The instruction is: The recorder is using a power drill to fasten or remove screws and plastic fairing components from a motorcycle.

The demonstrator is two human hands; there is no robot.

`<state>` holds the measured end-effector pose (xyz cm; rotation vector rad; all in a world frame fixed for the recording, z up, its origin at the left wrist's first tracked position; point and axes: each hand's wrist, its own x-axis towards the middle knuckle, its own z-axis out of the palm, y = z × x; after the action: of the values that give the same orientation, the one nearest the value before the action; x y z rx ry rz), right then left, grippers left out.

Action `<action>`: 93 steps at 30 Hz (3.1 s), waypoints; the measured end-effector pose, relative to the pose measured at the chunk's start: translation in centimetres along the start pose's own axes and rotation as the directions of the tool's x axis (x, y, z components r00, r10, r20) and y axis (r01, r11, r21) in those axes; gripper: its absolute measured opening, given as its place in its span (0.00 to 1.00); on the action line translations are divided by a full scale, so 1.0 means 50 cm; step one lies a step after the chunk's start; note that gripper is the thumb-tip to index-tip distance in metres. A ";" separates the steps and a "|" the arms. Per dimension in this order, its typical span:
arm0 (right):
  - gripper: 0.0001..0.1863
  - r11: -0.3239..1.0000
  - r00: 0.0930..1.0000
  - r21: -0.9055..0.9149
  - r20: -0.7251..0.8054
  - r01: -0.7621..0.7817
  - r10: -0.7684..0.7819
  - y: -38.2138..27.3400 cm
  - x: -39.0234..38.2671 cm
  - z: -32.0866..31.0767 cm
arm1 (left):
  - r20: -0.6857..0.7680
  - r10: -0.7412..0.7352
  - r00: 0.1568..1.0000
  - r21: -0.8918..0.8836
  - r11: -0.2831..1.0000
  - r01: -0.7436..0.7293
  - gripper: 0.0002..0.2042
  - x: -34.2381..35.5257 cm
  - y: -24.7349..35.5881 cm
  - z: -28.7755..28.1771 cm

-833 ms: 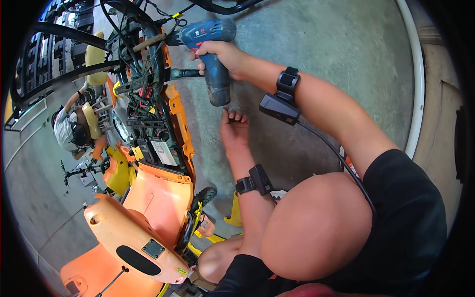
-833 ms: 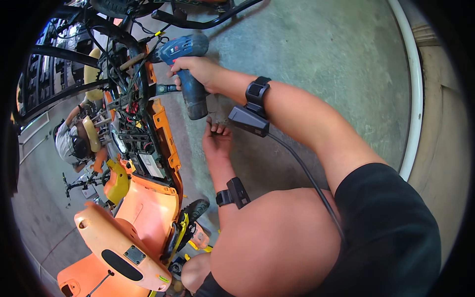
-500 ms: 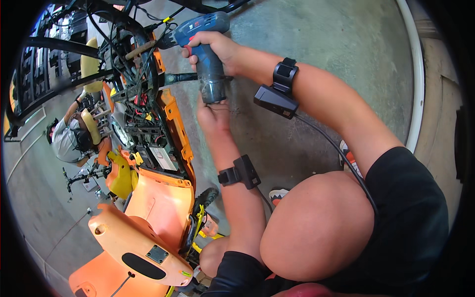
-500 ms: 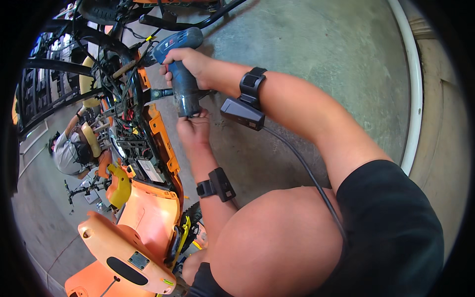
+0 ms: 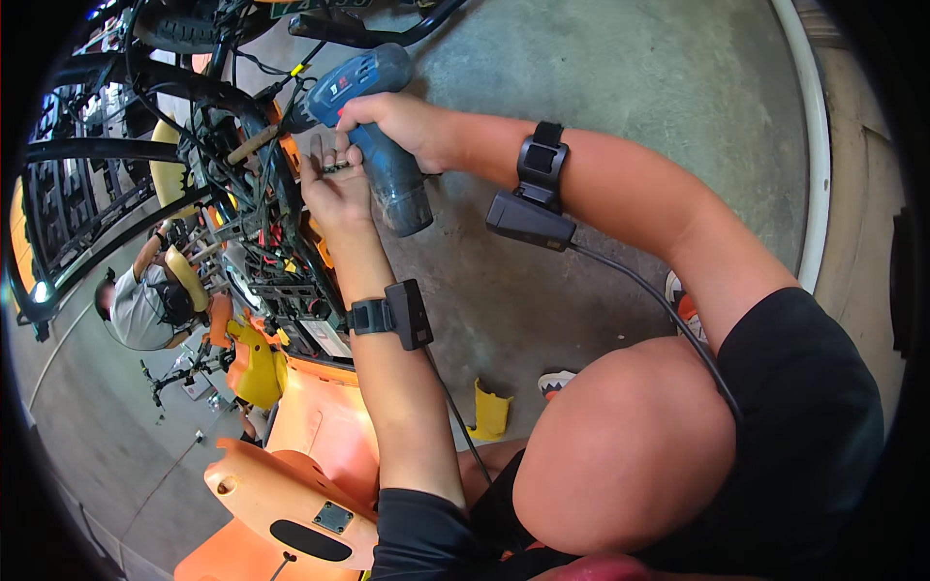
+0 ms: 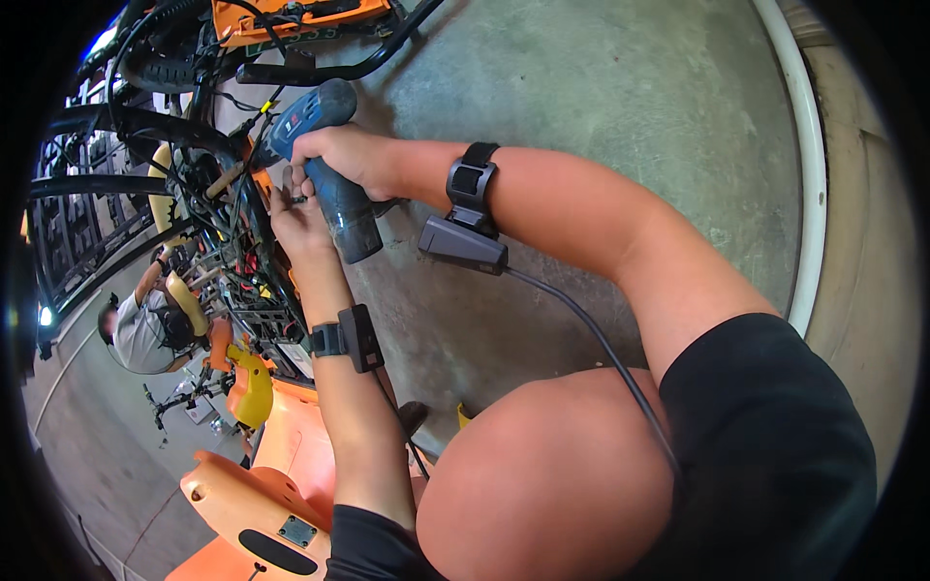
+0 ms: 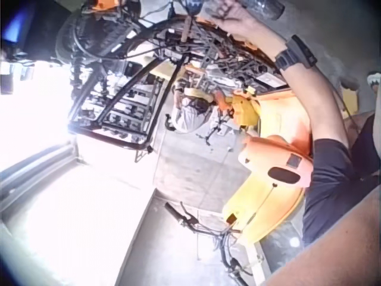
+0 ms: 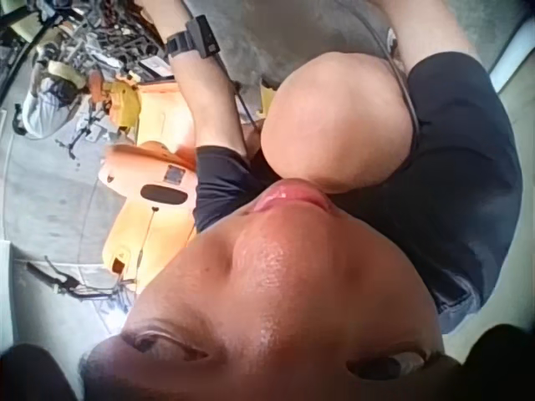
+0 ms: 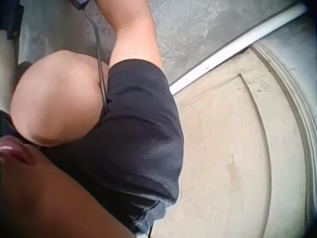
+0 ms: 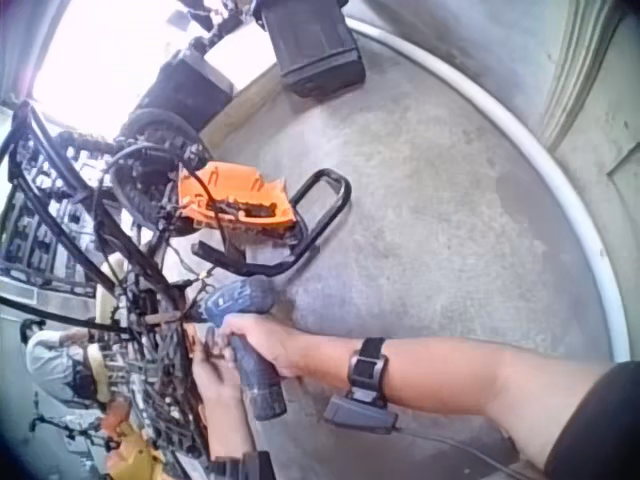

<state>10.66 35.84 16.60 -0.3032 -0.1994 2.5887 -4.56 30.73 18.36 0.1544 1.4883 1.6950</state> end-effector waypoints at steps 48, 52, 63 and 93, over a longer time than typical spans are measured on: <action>0.44 -0.628 0.864 -0.701 0.031 -0.340 -0.502 -0.126 -0.471 -0.162 | 0.306 -0.568 0.764 0.449 0.794 0.410 0.13 -0.356 -0.008 0.045; 0.44 -0.652 0.858 -0.617 -0.076 -0.441 -0.509 -0.125 -0.510 -0.194 | 0.343 -0.471 0.813 0.533 0.810 0.245 0.14 -0.400 0.167 0.033; 0.55 -0.676 0.859 -0.565 -0.124 -0.473 -0.497 -0.103 -0.538 -0.275 | 0.225 -0.318 0.921 0.092 0.948 0.305 0.06 -0.379 0.152 -0.023; 0.52 -0.654 0.864 -0.631 -0.050 -0.416 -0.502 -0.093 -0.550 -0.264 | -0.100 -0.281 0.954 -0.620 0.768 0.162 0.17 -0.316 -0.077 -0.253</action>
<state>39.30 26.75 9.65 -1.5410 -2.5139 0.6140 -0.15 10.61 18.20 -0.5266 0.9616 1.9348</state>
